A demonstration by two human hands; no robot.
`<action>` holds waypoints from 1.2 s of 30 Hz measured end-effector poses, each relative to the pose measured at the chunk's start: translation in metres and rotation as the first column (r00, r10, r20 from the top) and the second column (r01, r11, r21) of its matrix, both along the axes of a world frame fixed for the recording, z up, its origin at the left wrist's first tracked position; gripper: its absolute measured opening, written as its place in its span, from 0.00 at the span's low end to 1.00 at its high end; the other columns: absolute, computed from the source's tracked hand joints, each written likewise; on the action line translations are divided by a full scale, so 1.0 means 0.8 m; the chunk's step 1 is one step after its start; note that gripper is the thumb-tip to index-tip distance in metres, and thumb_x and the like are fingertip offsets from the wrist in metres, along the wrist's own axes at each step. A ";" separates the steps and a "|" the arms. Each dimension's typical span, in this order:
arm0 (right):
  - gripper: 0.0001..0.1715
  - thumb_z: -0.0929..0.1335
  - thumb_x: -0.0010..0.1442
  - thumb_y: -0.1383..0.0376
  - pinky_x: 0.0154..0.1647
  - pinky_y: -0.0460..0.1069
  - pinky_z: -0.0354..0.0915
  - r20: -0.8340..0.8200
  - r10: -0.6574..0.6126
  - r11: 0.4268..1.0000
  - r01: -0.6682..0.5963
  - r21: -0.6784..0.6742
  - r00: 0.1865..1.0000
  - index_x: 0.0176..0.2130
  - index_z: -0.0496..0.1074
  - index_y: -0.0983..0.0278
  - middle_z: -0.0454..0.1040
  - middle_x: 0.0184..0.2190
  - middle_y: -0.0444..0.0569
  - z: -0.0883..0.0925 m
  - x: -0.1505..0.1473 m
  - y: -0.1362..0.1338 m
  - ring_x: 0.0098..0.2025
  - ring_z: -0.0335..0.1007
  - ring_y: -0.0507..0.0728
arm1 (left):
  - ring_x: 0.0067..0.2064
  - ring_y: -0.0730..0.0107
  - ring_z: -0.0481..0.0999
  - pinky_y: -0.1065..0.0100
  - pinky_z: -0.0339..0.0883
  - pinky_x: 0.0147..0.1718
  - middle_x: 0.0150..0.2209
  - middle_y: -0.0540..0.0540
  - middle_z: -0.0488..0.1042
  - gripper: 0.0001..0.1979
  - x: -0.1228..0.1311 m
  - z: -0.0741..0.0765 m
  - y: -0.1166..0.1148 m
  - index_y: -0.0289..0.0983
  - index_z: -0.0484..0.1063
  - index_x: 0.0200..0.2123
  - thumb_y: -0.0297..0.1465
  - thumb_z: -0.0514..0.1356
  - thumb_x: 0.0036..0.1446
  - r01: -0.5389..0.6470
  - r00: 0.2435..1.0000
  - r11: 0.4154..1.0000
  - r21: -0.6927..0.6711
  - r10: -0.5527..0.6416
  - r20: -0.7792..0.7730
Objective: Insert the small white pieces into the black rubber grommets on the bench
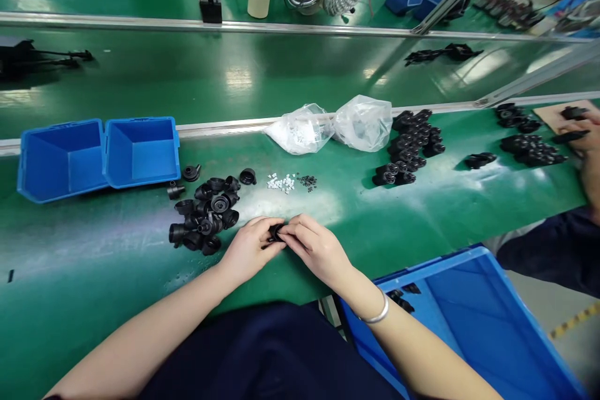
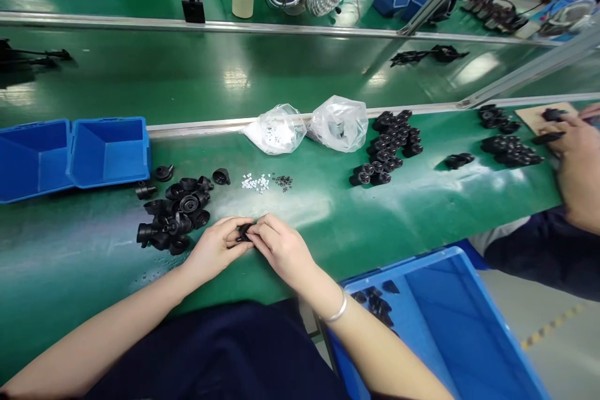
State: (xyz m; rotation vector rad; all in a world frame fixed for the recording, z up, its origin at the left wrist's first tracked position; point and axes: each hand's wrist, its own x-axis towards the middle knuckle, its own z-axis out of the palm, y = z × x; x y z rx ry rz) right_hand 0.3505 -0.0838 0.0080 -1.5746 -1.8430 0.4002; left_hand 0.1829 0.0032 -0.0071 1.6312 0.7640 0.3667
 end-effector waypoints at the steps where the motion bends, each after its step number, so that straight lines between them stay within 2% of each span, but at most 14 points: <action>1: 0.08 0.64 0.69 0.70 0.39 0.50 0.72 0.040 0.006 1.000 -0.006 0.007 0.999 0.46 0.71 0.65 0.70 0.38 0.52 0.001 0.000 -0.003 0.39 0.71 0.55 | 0.34 0.72 0.75 0.62 0.77 0.41 0.48 0.44 0.72 0.20 0.000 0.000 0.000 0.41 0.73 0.50 0.25 0.63 0.53 0.008 1.000 1.000 0.011 -0.008 -0.005; 6: 0.19 0.64 0.68 0.72 0.44 0.55 0.72 0.255 0.061 0.998 -0.066 0.011 0.965 0.57 0.65 0.69 0.71 0.44 0.58 0.002 -0.004 -0.018 0.44 0.70 0.59 | 0.37 0.72 0.77 0.63 0.77 0.43 0.50 0.43 0.71 0.21 -0.001 -0.005 -0.001 0.39 0.71 0.52 0.23 0.61 0.54 0.006 1.000 1.000 0.009 -0.006 0.011; 9: 0.24 0.64 0.67 0.74 0.45 0.55 0.72 0.295 0.069 0.997 -0.076 0.013 0.953 0.61 0.61 0.70 0.70 0.44 0.59 -0.001 -0.006 -0.023 0.45 0.70 0.60 | 0.39 0.71 0.77 0.63 0.77 0.44 0.50 0.43 0.71 0.21 0.000 -0.008 -0.001 0.39 0.71 0.52 0.23 0.61 0.54 0.005 0.999 1.000 -0.016 -0.004 0.032; 13: 0.28 0.64 0.66 0.74 0.45 0.54 0.73 0.277 0.067 0.996 -0.078 0.030 0.959 0.64 0.59 0.69 0.70 0.44 0.58 -0.005 -0.008 -0.022 0.45 0.69 0.60 | 0.37 0.73 0.77 0.64 0.77 0.43 0.51 0.42 0.70 0.20 0.000 -0.008 -0.001 0.39 0.71 0.52 0.24 0.60 0.54 -0.005 0.999 1.000 -0.030 0.006 0.046; 19: 0.36 0.65 0.64 0.76 0.44 0.54 0.72 0.286 0.060 0.993 -0.086 0.081 0.956 0.68 0.53 0.68 0.69 0.44 0.58 -0.015 -0.008 -0.024 0.44 0.69 0.60 | 0.34 0.74 0.76 0.66 0.77 0.40 0.49 0.43 0.72 0.20 0.000 -0.002 0.000 0.38 0.71 0.51 0.22 0.61 0.54 0.004 1.000 1.000 0.030 -0.004 0.003; 24: 0.35 0.65 0.65 0.75 0.42 0.55 0.72 0.307 0.075 0.995 -0.092 0.043 0.949 0.67 0.54 0.70 0.70 0.43 0.58 -0.014 -0.006 -0.025 0.43 0.69 0.61 | 0.37 0.72 0.76 0.66 0.77 0.40 0.50 0.42 0.72 0.20 0.000 -0.002 0.001 0.38 0.71 0.51 0.21 0.60 0.54 0.016 1.000 0.998 0.057 -0.018 0.019; 27: 0.32 0.64 0.66 0.74 0.42 0.54 0.72 0.263 0.096 0.995 -0.095 -0.017 0.960 0.66 0.55 0.67 0.70 0.44 0.57 -0.008 -0.004 -0.024 0.43 0.70 0.59 | 0.39 0.70 0.77 0.64 0.77 0.42 0.50 0.42 0.71 0.20 0.000 -0.003 0.000 0.38 0.71 0.51 0.22 0.61 0.54 0.008 0.999 0.999 0.035 -0.010 0.033; 30: 0.31 0.63 0.66 0.74 0.41 0.52 0.72 0.156 0.019 1.000 -0.018 -0.003 0.988 0.66 0.55 0.63 0.69 0.45 0.56 -0.003 -0.003 -0.025 0.42 0.70 0.57 | 0.43 0.68 0.78 0.62 0.76 0.46 0.50 0.42 0.70 0.20 -0.001 -0.003 -0.001 0.39 0.70 0.52 0.25 0.62 0.55 0.015 0.996 0.999 -0.036 -0.012 0.091; 33: 0.33 0.63 0.66 0.73 0.37 0.51 0.72 0.076 -0.088 0.995 0.085 0.044 0.993 0.67 0.53 0.61 0.69 0.42 0.54 -0.001 -0.005 -0.028 0.35 0.68 0.55 | 0.44 0.66 0.77 0.62 0.75 0.46 0.50 0.43 0.70 0.17 -0.001 -0.002 -0.001 0.40 0.71 0.51 0.29 0.62 0.58 0.022 0.991 0.996 -0.084 -0.010 0.132; 36: 0.34 0.64 0.66 0.70 0.33 0.51 0.71 0.071 -0.065 0.998 0.066 -0.011 0.995 0.67 0.51 0.63 0.68 0.38 0.53 -0.003 -0.011 -0.031 0.33 0.66 0.55 | 0.43 0.66 0.77 0.64 0.74 0.45 0.45 0.44 0.73 0.10 0.000 -0.002 0.000 0.39 0.74 0.46 0.29 0.59 0.60 0.011 0.987 0.997 -0.080 0.002 0.158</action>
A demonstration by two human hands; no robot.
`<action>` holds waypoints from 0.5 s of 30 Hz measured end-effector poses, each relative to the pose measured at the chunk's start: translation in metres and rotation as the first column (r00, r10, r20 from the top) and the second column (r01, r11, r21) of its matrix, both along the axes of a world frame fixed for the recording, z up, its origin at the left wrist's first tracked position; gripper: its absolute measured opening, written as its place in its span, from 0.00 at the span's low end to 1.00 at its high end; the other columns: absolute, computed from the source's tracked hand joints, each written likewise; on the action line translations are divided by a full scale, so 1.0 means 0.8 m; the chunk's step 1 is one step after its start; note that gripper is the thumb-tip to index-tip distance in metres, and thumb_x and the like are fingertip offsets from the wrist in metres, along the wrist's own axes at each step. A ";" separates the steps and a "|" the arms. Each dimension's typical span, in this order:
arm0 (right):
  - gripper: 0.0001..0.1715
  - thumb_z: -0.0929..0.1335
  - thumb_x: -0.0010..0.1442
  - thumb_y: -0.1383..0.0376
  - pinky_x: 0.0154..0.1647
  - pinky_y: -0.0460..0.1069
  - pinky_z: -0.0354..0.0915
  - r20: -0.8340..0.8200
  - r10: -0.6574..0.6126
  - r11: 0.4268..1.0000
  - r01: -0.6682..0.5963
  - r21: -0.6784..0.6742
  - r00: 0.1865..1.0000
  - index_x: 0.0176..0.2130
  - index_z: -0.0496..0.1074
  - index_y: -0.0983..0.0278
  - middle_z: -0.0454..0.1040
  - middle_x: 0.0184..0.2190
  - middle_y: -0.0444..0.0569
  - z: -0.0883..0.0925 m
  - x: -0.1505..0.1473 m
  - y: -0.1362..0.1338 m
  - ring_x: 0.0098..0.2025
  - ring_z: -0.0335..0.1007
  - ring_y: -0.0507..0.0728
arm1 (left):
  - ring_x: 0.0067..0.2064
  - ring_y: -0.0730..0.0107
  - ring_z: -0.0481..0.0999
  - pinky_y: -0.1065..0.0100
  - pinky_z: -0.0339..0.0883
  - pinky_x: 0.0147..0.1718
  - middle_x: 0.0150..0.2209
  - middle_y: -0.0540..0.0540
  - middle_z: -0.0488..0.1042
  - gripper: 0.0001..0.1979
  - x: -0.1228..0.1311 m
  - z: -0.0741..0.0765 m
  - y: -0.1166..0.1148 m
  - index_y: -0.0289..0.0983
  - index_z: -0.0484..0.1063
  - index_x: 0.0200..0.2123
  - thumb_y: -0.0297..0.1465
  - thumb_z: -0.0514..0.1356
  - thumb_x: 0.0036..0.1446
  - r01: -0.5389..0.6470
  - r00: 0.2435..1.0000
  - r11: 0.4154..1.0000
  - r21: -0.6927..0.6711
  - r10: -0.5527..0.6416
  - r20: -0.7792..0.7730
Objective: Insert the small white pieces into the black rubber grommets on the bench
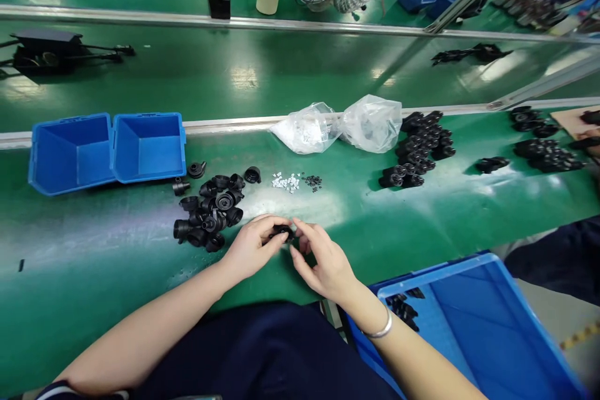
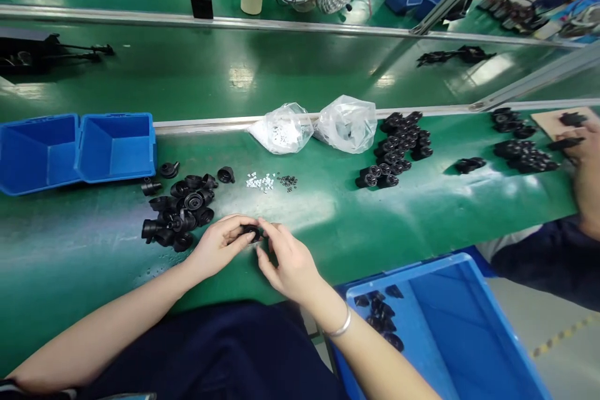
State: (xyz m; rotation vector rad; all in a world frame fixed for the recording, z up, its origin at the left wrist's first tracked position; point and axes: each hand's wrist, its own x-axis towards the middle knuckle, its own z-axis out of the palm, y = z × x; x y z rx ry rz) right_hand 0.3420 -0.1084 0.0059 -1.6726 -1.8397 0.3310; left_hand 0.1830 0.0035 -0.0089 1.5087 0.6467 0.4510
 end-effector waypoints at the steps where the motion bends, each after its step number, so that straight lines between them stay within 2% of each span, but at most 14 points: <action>1: 0.35 0.64 0.66 0.69 0.34 0.51 0.71 0.019 0.023 1.000 -0.023 -0.019 1.000 0.68 0.50 0.64 0.68 0.39 0.53 -0.001 -0.002 0.000 0.34 0.67 0.56 | 0.43 0.66 0.77 0.64 0.74 0.45 0.44 0.44 0.73 0.09 0.000 0.000 0.000 0.39 0.74 0.44 0.28 0.58 0.60 -0.002 1.000 1.000 0.000 0.002 0.011; 3: 0.34 0.64 0.67 0.68 0.36 0.52 0.71 0.075 0.059 0.998 -0.057 -0.028 0.995 0.68 0.49 0.65 0.68 0.41 0.55 -0.002 -0.004 0.001 0.37 0.69 0.57 | 0.45 0.65 0.76 0.64 0.72 0.47 0.42 0.44 0.74 0.09 0.001 0.000 0.001 0.38 0.74 0.43 0.26 0.57 0.60 0.005 1.000 0.999 -0.033 -0.004 0.028; 5: 0.31 0.63 0.69 0.68 0.37 0.52 0.72 0.128 0.071 0.997 -0.070 -0.009 0.989 0.67 0.50 0.65 0.69 0.43 0.55 -0.003 -0.004 0.005 0.38 0.70 0.57 | 0.46 0.65 0.77 0.63 0.71 0.49 0.43 0.44 0.75 0.11 0.001 0.000 0.001 0.38 0.72 0.46 0.26 0.57 0.60 0.023 0.999 0.992 -0.121 -0.018 0.042; 7: 0.26 0.62 0.70 0.67 0.36 0.51 0.72 0.172 0.079 0.997 -0.082 0.008 0.982 0.65 0.55 0.66 0.71 0.41 0.54 -0.003 -0.004 0.009 0.37 0.71 0.57 | 0.47 0.65 0.77 0.64 0.71 0.48 0.43 0.44 0.75 0.14 0.002 0.002 0.000 0.38 0.69 0.50 0.27 0.58 0.59 0.027 0.998 0.977 -0.211 -0.015 0.058; 9: 0.22 0.61 0.70 0.67 0.35 0.51 0.72 0.208 0.087 0.994 -0.098 0.046 0.974 0.61 0.60 0.67 0.72 0.39 0.53 -0.001 -0.005 0.012 0.35 0.72 0.57 | 0.45 0.67 0.78 0.65 0.71 0.46 0.42 0.44 0.75 0.15 0.003 0.006 -0.002 0.37 0.67 0.50 0.28 0.58 0.59 0.018 0.999 0.970 -0.241 -0.005 0.052; 12: 0.19 0.62 0.70 0.66 0.36 0.51 0.72 0.209 0.109 0.983 -0.136 0.120 0.972 0.58 0.63 0.67 0.73 0.38 0.53 0.005 -0.001 0.010 0.36 0.74 0.57 | 0.46 0.66 0.78 0.65 0.72 0.46 0.44 0.44 0.75 0.15 0.007 0.018 -0.008 0.38 0.64 0.51 0.30 0.57 0.61 0.068 0.998 0.982 -0.177 -0.070 -0.004; 14: 0.20 0.64 0.69 0.64 0.37 0.50 0.72 0.119 0.102 0.988 -0.115 0.103 0.988 0.58 0.63 0.66 0.75 0.37 0.52 0.008 0.013 0.003 0.36 0.74 0.57 | 0.49 0.65 0.77 0.62 0.71 0.50 0.51 0.41 0.72 0.20 0.008 0.029 -0.010 0.40 0.61 0.57 0.34 0.57 0.63 0.134 0.986 0.989 -0.056 -0.139 -0.087; 15: 0.20 0.65 0.68 0.62 0.36 0.50 0.71 0.046 0.046 0.996 -0.049 0.070 0.998 0.58 0.64 0.65 0.75 0.36 0.50 0.009 0.025 -0.003 0.35 0.74 0.56 | 0.51 0.64 0.76 0.59 0.70 0.52 0.56 0.40 0.68 0.23 0.007 0.036 -0.008 0.42 0.58 0.59 0.36 0.57 0.63 0.155 0.980 0.987 0.046 -0.148 -0.133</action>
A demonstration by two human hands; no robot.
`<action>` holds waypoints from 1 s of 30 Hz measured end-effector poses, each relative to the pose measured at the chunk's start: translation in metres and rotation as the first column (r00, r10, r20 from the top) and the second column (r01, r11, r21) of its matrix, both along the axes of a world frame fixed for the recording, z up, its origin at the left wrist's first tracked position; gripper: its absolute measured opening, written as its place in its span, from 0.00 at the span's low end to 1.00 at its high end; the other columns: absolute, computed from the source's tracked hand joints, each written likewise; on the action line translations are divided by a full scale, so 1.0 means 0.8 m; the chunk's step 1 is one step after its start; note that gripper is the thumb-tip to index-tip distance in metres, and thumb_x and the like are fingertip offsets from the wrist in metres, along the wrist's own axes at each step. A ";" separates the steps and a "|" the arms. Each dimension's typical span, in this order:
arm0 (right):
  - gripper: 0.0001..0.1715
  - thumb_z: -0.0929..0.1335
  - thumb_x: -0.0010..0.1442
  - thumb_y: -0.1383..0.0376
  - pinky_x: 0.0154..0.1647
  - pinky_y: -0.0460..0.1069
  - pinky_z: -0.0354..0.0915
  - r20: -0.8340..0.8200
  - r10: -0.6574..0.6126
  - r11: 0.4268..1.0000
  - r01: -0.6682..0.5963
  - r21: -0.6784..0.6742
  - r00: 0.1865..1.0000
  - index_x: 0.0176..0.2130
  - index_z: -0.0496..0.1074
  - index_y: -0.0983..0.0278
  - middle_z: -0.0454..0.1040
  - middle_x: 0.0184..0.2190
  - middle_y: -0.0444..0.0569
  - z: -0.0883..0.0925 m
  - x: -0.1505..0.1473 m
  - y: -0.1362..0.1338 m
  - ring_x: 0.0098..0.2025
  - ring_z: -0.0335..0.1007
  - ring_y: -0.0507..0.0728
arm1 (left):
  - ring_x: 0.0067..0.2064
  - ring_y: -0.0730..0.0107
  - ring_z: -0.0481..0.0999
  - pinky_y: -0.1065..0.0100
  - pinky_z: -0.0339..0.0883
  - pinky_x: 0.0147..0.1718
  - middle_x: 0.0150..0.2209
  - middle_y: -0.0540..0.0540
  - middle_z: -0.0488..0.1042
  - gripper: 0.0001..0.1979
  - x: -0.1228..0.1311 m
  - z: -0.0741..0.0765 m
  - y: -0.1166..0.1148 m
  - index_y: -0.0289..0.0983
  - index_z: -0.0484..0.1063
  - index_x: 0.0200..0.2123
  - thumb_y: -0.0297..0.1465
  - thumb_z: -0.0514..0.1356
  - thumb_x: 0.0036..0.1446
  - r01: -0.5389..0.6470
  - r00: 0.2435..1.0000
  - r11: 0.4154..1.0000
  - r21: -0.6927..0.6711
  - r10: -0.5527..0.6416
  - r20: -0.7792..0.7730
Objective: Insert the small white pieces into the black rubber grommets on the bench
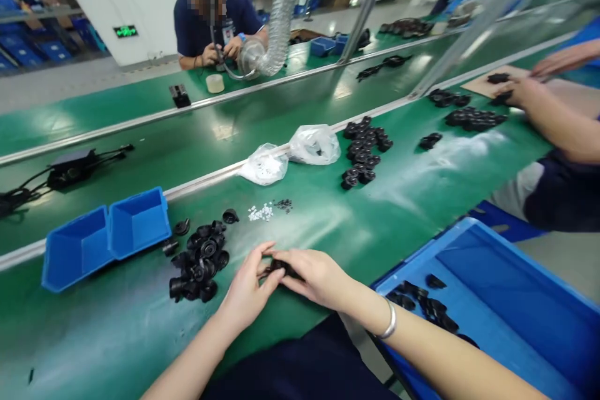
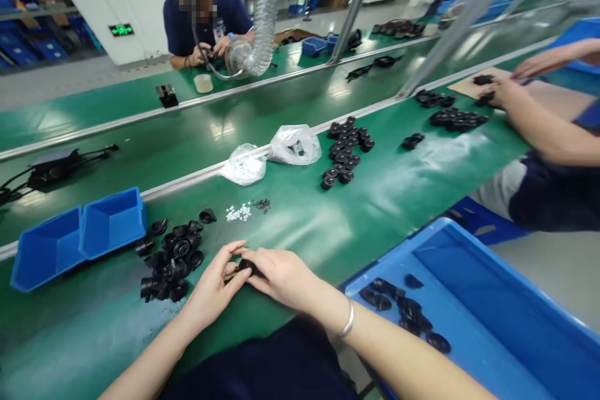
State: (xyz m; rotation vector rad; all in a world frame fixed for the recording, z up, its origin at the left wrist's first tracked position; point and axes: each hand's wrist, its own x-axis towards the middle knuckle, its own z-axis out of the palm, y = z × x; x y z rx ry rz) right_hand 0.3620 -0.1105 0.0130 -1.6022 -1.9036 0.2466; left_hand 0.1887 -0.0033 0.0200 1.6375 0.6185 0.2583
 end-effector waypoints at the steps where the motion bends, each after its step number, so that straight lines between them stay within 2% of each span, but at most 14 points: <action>1: 0.20 0.66 0.67 0.61 0.34 0.49 0.71 -0.071 -0.106 0.993 0.102 -0.054 0.992 0.56 0.65 0.65 0.75 0.34 0.48 0.001 0.017 -0.006 0.33 0.74 0.55 | 0.54 0.62 0.74 0.57 0.68 0.55 0.60 0.39 0.64 0.25 -0.001 0.007 0.003 0.43 0.56 0.61 0.38 0.58 0.63 0.008 0.999 0.990 0.139 -0.003 -0.034; 2: 0.20 0.67 0.66 0.59 0.32 0.48 0.70 -0.125 -0.254 0.963 0.238 -0.129 0.959 0.55 0.66 0.64 0.75 0.32 0.46 0.001 0.039 -0.013 0.30 0.73 0.54 | 0.57 0.59 0.72 0.55 0.66 0.57 0.63 0.38 0.60 0.26 -0.003 0.013 0.009 0.44 0.56 0.62 0.39 0.58 0.63 0.006 0.998 0.955 0.297 0.014 -0.065; 3: 0.20 0.68 0.64 0.58 0.30 0.47 0.69 -0.151 -0.420 0.899 0.386 -0.208 0.895 0.53 0.68 0.64 0.75 0.29 0.45 0.002 0.065 -0.021 0.28 0.73 0.54 | 0.61 0.56 0.68 0.52 0.63 0.59 0.64 0.38 0.57 0.26 -0.005 0.019 0.018 0.44 0.57 0.62 0.40 0.57 0.63 0.003 0.994 0.886 0.463 0.046 -0.096; 5: 0.19 0.70 0.61 0.56 0.28 0.47 0.67 -0.100 -0.696 0.687 0.620 -0.378 0.711 0.49 0.71 0.64 0.73 0.23 0.42 0.003 0.125 -0.039 0.24 0.72 0.54 | 0.63 0.49 0.63 0.48 0.60 0.61 0.64 0.37 0.58 0.24 -0.006 0.028 0.041 0.41 0.60 0.61 0.41 0.54 0.64 0.023 0.975 0.689 0.725 0.146 -0.169; 6: 0.18 0.70 0.61 0.58 0.26 0.47 0.65 -0.076 -0.769 0.608 0.688 -0.397 0.635 0.46 0.72 0.67 0.72 0.20 0.42 0.003 0.156 -0.048 0.21 0.70 0.54 | 0.63 0.47 0.64 0.47 0.61 0.60 0.63 0.35 0.59 0.24 -0.005 0.030 0.054 0.38 0.60 0.60 0.41 0.53 0.64 0.044 0.958 0.591 0.806 0.202 -0.201; 9: 0.19 0.66 0.62 0.64 0.24 0.49 0.65 -0.065 -0.898 0.429 0.834 -0.348 0.435 0.51 0.70 0.72 0.74 0.23 0.47 -0.001 0.233 -0.071 0.18 0.68 0.54 | 0.58 0.42 0.69 0.48 0.67 0.53 0.61 0.30 0.61 0.26 0.003 0.033 0.089 0.31 0.61 0.61 0.40 0.50 0.65 0.167 0.891 0.377 0.911 0.339 -0.303; 12: 0.27 0.63 0.62 0.68 0.30 0.50 0.68 -0.117 -0.943 0.331 0.912 -0.242 0.311 0.59 0.61 0.75 0.77 0.41 0.59 -0.017 0.263 -0.076 0.23 0.70 0.54 | 0.53 0.44 0.74 0.52 0.70 0.47 0.58 0.29 0.66 0.25 0.014 0.033 0.110 0.28 0.61 0.60 0.37 0.46 0.67 0.320 0.823 0.272 0.907 0.395 -0.409; 15: 0.33 0.63 0.59 0.69 0.39 0.52 0.70 -0.174 -0.931 0.348 0.924 -0.157 0.321 0.61 0.57 0.77 0.74 0.47 0.60 -0.041 0.256 -0.070 0.29 0.72 0.54 | 0.45 0.49 0.78 0.55 0.71 0.40 0.52 0.31 0.71 0.22 0.022 0.035 0.120 0.28 0.64 0.57 0.34 0.45 0.67 0.432 0.764 0.271 0.860 0.397 -0.509; 19: 0.29 0.64 0.56 0.69 0.43 0.54 0.69 -0.213 -0.897 0.410 0.909 -0.079 0.387 0.57 0.63 0.72 0.75 0.44 0.55 -0.062 0.241 -0.070 0.31 0.71 0.55 | 0.41 0.52 0.79 0.59 0.70 0.38 0.45 0.34 0.75 0.19 0.031 0.036 0.126 0.29 0.67 0.54 0.31 0.46 0.66 0.478 0.735 0.331 0.814 0.356 -0.577; 25: 0.23 0.62 0.58 0.67 0.39 0.56 0.69 -0.279 -0.845 0.471 0.882 0.020 0.457 0.52 0.66 0.71 0.74 0.42 0.57 -0.042 0.224 -0.068 0.30 0.68 0.56 | 0.39 0.53 0.78 0.59 0.68 0.38 0.41 0.36 0.76 0.16 0.044 0.043 0.130 0.32 0.72 0.49 0.31 0.50 0.62 0.441 0.751 0.354 0.825 0.357 -0.555; 27: 0.20 0.62 0.61 0.65 0.37 0.53 0.70 -0.294 -0.795 0.542 0.839 0.051 0.531 0.52 0.66 0.68 0.73 0.42 0.55 -0.029 0.201 -0.059 0.32 0.70 0.56 | 0.41 0.52 0.77 0.57 0.69 0.40 0.42 0.35 0.76 0.18 0.043 0.052 0.127 0.32 0.71 0.51 0.32 0.50 0.63 0.407 0.758 0.349 0.845 0.388 -0.525; 28: 0.18 0.63 0.62 0.64 0.36 0.52 0.70 -0.294 -0.748 0.608 0.792 0.054 0.594 0.51 0.67 0.66 0.73 0.42 0.54 -0.022 0.186 -0.052 0.33 0.71 0.55 | 0.42 0.53 0.77 0.57 0.69 0.42 0.44 0.35 0.75 0.19 0.040 0.057 0.124 0.32 0.70 0.52 0.33 0.50 0.63 0.338 0.785 0.367 0.866 0.397 -0.475; 29: 0.16 0.63 0.63 0.63 0.35 0.51 0.70 -0.288 -0.686 0.687 0.725 0.046 0.668 0.50 0.68 0.65 0.73 0.41 0.52 -0.016 0.170 -0.044 0.33 0.71 0.55 | 0.44 0.54 0.77 0.57 0.69 0.44 0.46 0.35 0.75 0.19 0.035 0.063 0.118 0.33 0.69 0.54 0.34 0.51 0.63 0.228 0.831 0.426 0.875 0.383 -0.403; 30: 0.13 0.64 0.64 0.63 0.34 0.50 0.70 -0.277 -0.603 0.773 0.634 0.029 0.748 0.48 0.69 0.64 0.73 0.40 0.51 -0.011 0.154 -0.035 0.34 0.72 0.55 | 0.45 0.55 0.78 0.57 0.69 0.46 0.48 0.37 0.74 0.20 0.030 0.068 0.110 0.35 0.69 0.54 0.36 0.52 0.63 0.089 0.884 0.542 0.836 0.343 -0.316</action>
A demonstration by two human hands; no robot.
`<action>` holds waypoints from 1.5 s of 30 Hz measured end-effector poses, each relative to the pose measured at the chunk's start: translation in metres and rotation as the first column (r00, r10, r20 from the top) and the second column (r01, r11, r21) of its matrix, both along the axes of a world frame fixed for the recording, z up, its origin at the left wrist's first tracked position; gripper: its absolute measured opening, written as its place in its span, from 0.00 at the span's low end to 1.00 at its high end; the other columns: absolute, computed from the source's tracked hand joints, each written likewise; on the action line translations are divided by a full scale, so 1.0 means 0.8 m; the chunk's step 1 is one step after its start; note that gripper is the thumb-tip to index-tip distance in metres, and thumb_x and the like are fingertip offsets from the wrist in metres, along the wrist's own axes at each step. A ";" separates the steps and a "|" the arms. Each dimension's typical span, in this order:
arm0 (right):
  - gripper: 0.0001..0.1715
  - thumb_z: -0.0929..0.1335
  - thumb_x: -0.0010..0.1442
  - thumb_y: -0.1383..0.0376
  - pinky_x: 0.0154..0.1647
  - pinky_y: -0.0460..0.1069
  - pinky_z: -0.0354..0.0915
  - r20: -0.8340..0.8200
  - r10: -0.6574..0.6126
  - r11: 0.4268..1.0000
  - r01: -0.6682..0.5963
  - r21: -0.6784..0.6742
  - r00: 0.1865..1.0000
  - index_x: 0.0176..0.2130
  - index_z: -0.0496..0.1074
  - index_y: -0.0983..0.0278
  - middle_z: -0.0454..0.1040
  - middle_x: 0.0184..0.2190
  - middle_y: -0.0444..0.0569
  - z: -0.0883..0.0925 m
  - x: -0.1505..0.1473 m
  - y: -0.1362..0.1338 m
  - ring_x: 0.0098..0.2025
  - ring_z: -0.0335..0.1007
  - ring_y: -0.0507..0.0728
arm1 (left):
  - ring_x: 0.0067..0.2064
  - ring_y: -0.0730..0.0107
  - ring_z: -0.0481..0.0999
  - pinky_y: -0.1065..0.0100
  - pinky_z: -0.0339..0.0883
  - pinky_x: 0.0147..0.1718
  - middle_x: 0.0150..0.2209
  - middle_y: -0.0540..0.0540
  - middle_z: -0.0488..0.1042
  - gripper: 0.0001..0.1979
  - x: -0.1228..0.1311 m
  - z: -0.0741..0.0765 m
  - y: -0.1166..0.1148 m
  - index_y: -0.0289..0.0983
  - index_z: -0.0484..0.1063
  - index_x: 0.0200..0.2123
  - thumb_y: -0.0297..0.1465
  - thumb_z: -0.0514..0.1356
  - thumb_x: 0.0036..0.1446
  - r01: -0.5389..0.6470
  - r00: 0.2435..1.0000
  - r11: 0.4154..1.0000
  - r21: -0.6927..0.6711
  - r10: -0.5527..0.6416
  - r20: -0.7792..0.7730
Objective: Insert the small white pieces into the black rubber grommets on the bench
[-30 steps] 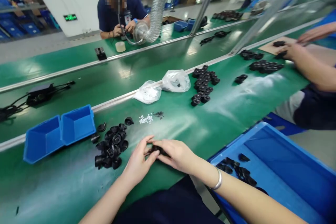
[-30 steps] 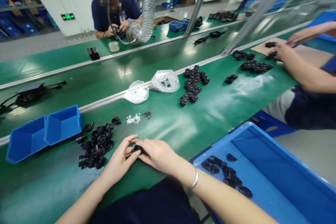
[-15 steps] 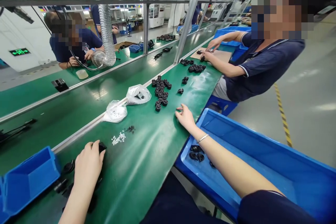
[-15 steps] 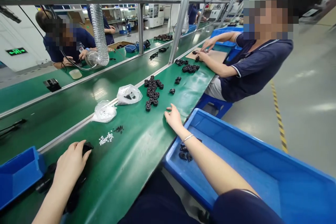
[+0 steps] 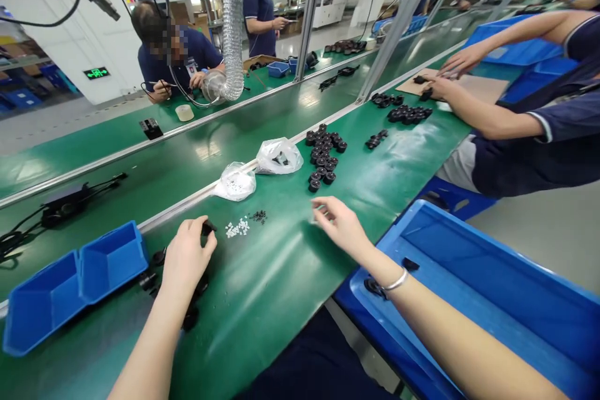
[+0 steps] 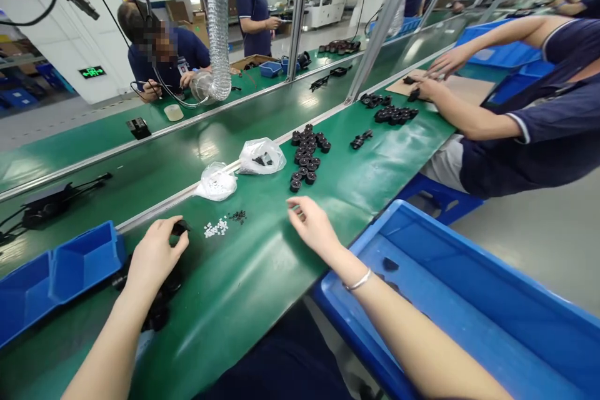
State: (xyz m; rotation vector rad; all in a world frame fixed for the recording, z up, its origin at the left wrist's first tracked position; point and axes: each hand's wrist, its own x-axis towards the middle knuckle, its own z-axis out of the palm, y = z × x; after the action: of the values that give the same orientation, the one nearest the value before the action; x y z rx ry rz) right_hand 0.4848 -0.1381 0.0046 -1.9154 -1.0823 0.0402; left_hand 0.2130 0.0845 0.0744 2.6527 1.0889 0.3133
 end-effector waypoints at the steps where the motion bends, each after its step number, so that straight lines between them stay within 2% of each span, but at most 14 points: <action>1: 0.11 0.64 0.64 0.64 0.34 0.49 0.70 0.002 0.126 0.991 -0.126 -0.032 0.992 0.46 0.70 0.64 0.73 0.40 0.51 0.005 -0.016 0.011 0.34 0.72 0.54 | 0.45 0.57 0.78 0.58 0.70 0.48 0.48 0.39 0.75 0.20 -0.006 0.003 -0.010 0.37 0.68 0.55 0.37 0.55 0.62 0.017 0.984 0.979 -0.203 0.020 0.176; 2: 0.09 0.65 0.65 0.65 0.35 0.48 0.70 0.020 0.238 0.969 -0.236 -0.078 0.971 0.44 0.71 0.64 0.73 0.40 0.50 0.010 -0.030 0.024 0.34 0.72 0.53 | 0.46 0.58 0.79 0.58 0.70 0.49 0.47 0.40 0.76 0.21 -0.011 0.004 -0.022 0.38 0.68 0.55 0.38 0.58 0.60 0.083 0.939 0.895 -0.439 0.078 0.336; 4: 0.06 0.65 0.66 0.67 0.39 0.48 0.70 0.090 0.387 0.910 -0.365 -0.195 0.918 0.42 0.72 0.65 0.73 0.40 0.49 0.016 -0.054 0.054 0.36 0.72 0.52 | 0.45 0.59 0.80 0.59 0.70 0.50 0.43 0.41 0.79 0.24 -0.022 -0.001 -0.048 0.37 0.67 0.56 0.39 0.62 0.58 0.267 0.847 0.544 -0.795 0.261 0.462; 6: 0.06 0.66 0.67 0.68 0.42 0.47 0.68 0.166 0.457 0.869 -0.399 -0.292 0.874 0.42 0.73 0.65 0.72 0.40 0.49 0.019 -0.070 0.088 0.38 0.71 0.52 | 0.45 0.60 0.80 0.61 0.71 0.48 0.41 0.41 0.79 0.25 -0.030 -0.016 -0.072 0.36 0.68 0.56 0.37 0.64 0.58 0.350 0.815 0.201 -0.915 0.416 0.404; 8: 0.07 0.65 0.68 0.67 0.44 0.47 0.67 0.206 0.483 0.849 -0.398 -0.348 0.851 0.41 0.74 0.65 0.72 0.40 0.50 0.019 -0.079 0.122 0.40 0.70 0.53 | 0.43 0.62 0.80 0.63 0.72 0.46 0.42 0.40 0.79 0.23 -0.035 -0.034 -0.089 0.35 0.70 0.55 0.35 0.65 0.56 0.379 0.794 0.010 -0.925 0.511 0.331; 10: 0.09 0.65 0.68 0.67 0.44 0.48 0.65 0.220 0.491 0.837 -0.387 -0.387 0.843 0.40 0.75 0.66 0.71 0.39 0.52 0.017 -0.085 0.150 0.41 0.69 0.55 | 0.41 0.64 0.80 0.65 0.73 0.44 0.44 0.39 0.78 0.22 -0.038 -0.049 -0.095 0.35 0.71 0.54 0.34 0.65 0.56 0.408 0.769 -0.074 -0.910 0.565 0.299; 14: 0.10 0.65 0.68 0.69 0.42 0.49 0.63 0.228 0.486 0.815 -0.343 -0.467 0.844 0.38 0.75 0.69 0.70 0.37 0.53 0.013 -0.088 0.181 0.39 0.68 0.57 | 0.33 0.74 0.74 0.71 0.69 0.33 0.42 0.39 0.77 0.20 -0.042 -0.061 -0.088 0.34 0.72 0.53 0.35 0.60 0.59 0.494 0.725 -0.136 -0.859 0.610 0.320; 18: 0.07 0.67 0.66 0.69 0.39 0.48 0.61 0.214 0.458 0.808 -0.304 -0.505 0.863 0.36 0.74 0.67 0.70 0.36 0.51 0.009 -0.081 0.182 0.37 0.68 0.56 | 0.25 0.79 0.62 0.73 0.59 0.25 0.37 0.41 0.74 0.19 -0.044 -0.066 -0.081 0.34 0.74 0.50 0.35 0.55 0.60 0.544 0.707 -0.196 -0.816 0.630 0.320; 23: 0.06 0.68 0.66 0.67 0.36 0.47 0.61 0.182 0.440 0.804 -0.296 -0.516 0.879 0.35 0.73 0.66 0.70 0.35 0.49 0.002 -0.070 0.179 0.34 0.68 0.54 | 0.21 0.82 0.58 0.74 0.55 0.23 0.34 0.43 0.72 0.19 -0.047 -0.072 -0.081 0.32 0.75 0.49 0.35 0.52 0.62 0.593 0.703 -0.331 -0.734 0.658 0.271; 26: 0.07 0.68 0.65 0.67 0.34 0.46 0.61 0.165 0.452 0.801 -0.318 -0.507 0.876 0.34 0.73 0.66 0.70 0.35 0.49 0.001 -0.068 0.179 0.33 0.68 0.54 | 0.21 0.82 0.60 0.74 0.58 0.22 0.33 0.44 0.72 0.18 -0.049 -0.071 -0.080 0.31 0.75 0.49 0.34 0.52 0.62 0.603 0.696 -0.353 -0.715 0.671 0.256; 29: 0.07 0.68 0.65 0.69 0.34 0.47 0.61 0.152 0.463 0.803 -0.340 -0.490 0.873 0.33 0.73 0.66 0.70 0.35 0.49 0.001 -0.069 0.178 0.32 0.67 0.54 | 0.30 0.74 0.74 0.72 0.66 0.27 0.38 0.42 0.74 0.17 -0.048 -0.068 -0.081 0.35 0.73 0.51 0.35 0.57 0.61 0.581 0.691 -0.295 -0.758 0.671 0.268; 33: 0.06 0.68 0.64 0.70 0.35 0.47 0.62 0.133 0.467 0.813 -0.365 -0.453 0.874 0.33 0.73 0.66 0.70 0.34 0.49 -0.004 -0.068 0.177 0.33 0.68 0.54 | 0.44 0.60 0.79 0.65 0.73 0.38 0.41 0.44 0.74 0.17 -0.047 -0.066 -0.087 0.38 0.72 0.49 0.33 0.65 0.57 0.545 0.697 -0.171 -0.821 0.637 0.330; 40: 0.09 0.67 0.64 0.65 0.34 0.48 0.64 0.039 0.400 0.871 -0.366 -0.327 0.916 0.31 0.73 0.65 0.72 0.31 0.48 0.011 -0.071 0.167 0.32 0.69 0.54 | 0.29 0.81 0.73 0.78 0.61 0.25 0.41 0.44 0.75 0.19 -0.045 -0.070 -0.095 0.35 0.73 0.50 0.32 0.67 0.56 0.474 0.732 0.091 -0.876 0.511 0.450; 45: 0.09 0.68 0.65 0.65 0.32 0.47 0.64 -0.139 0.489 0.864 -0.500 -0.061 0.861 0.32 0.73 0.64 0.72 0.29 0.45 0.038 -0.125 0.114 0.31 0.68 0.52 | 0.34 0.67 0.81 0.69 0.74 0.29 0.46 0.41 0.73 0.22 -0.041 -0.088 -0.102 0.36 0.68 0.54 0.34 0.64 0.58 0.411 0.758 0.242 -0.879 0.445 0.477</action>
State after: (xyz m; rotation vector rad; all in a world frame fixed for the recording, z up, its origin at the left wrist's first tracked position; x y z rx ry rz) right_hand 0.3850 -0.0466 0.0352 -1.6416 -1.4871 0.4979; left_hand 0.1801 0.0026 0.0038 1.1322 0.6426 0.3551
